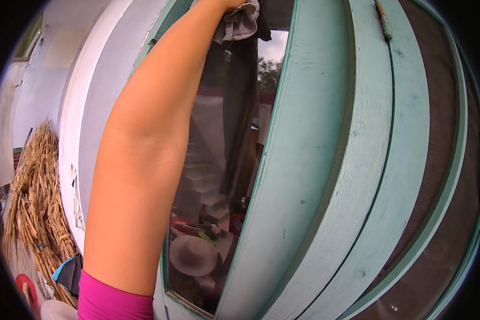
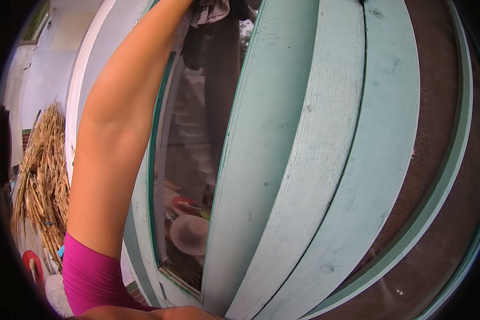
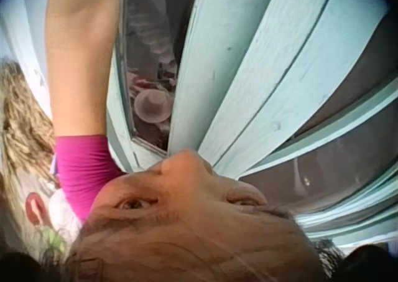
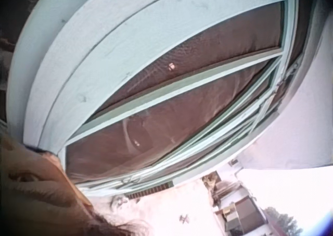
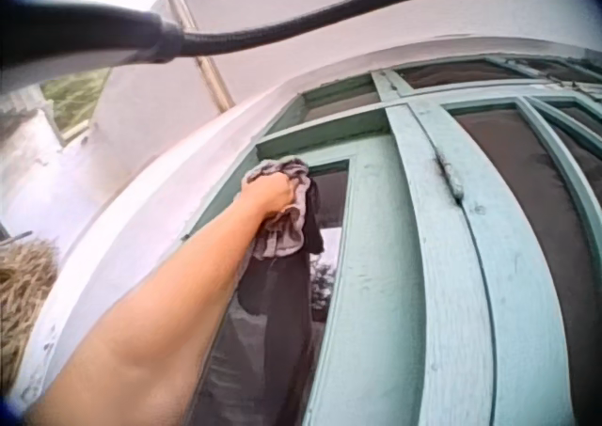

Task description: The person wipes the glass panes and frames of a green-framed window using two cloths. They clean multiple sections of the window, including the upper and lower panes and the frame edges, then open the window to wipe the interior frame.

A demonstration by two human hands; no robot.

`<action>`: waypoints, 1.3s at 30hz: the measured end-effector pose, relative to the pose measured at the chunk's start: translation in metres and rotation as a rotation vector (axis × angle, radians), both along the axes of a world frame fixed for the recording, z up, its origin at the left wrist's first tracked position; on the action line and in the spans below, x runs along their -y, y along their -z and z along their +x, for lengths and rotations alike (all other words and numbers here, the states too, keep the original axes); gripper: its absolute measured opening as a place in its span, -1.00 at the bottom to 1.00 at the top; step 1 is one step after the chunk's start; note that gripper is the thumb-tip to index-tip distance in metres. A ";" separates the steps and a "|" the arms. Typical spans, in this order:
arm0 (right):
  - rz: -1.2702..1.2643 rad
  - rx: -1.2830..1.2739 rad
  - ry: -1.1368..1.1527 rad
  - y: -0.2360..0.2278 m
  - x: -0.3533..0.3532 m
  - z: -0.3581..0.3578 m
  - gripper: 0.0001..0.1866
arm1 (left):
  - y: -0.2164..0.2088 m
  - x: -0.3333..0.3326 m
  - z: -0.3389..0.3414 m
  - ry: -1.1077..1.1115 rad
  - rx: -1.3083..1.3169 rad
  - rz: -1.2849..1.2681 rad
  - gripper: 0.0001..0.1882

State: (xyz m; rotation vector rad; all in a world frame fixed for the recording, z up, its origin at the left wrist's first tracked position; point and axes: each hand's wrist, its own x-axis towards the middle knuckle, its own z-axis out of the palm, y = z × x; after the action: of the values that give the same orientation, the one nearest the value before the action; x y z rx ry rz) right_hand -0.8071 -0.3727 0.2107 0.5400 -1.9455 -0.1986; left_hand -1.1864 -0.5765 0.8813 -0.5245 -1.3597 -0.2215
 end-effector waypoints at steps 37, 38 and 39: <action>0.069 -0.027 0.037 0.024 0.004 -0.002 -0.68 | 0.789 0.028 0.146 0.490 0.511 -0.718 -0.58; 0.072 -0.016 0.037 0.024 0.004 -0.002 -0.68 | 0.798 0.041 0.145 0.483 0.451 -0.757 -0.64; 0.082 -0.018 0.037 0.024 0.002 -0.002 -0.67 | 0.805 0.048 0.142 0.476 0.389 -0.795 -0.69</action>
State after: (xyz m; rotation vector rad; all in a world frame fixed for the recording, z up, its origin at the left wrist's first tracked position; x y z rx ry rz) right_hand -0.8095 -0.3747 0.1867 0.5542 -1.9370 -0.3073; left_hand -1.0440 -0.6243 0.0767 -1.5400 -1.6679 -0.1649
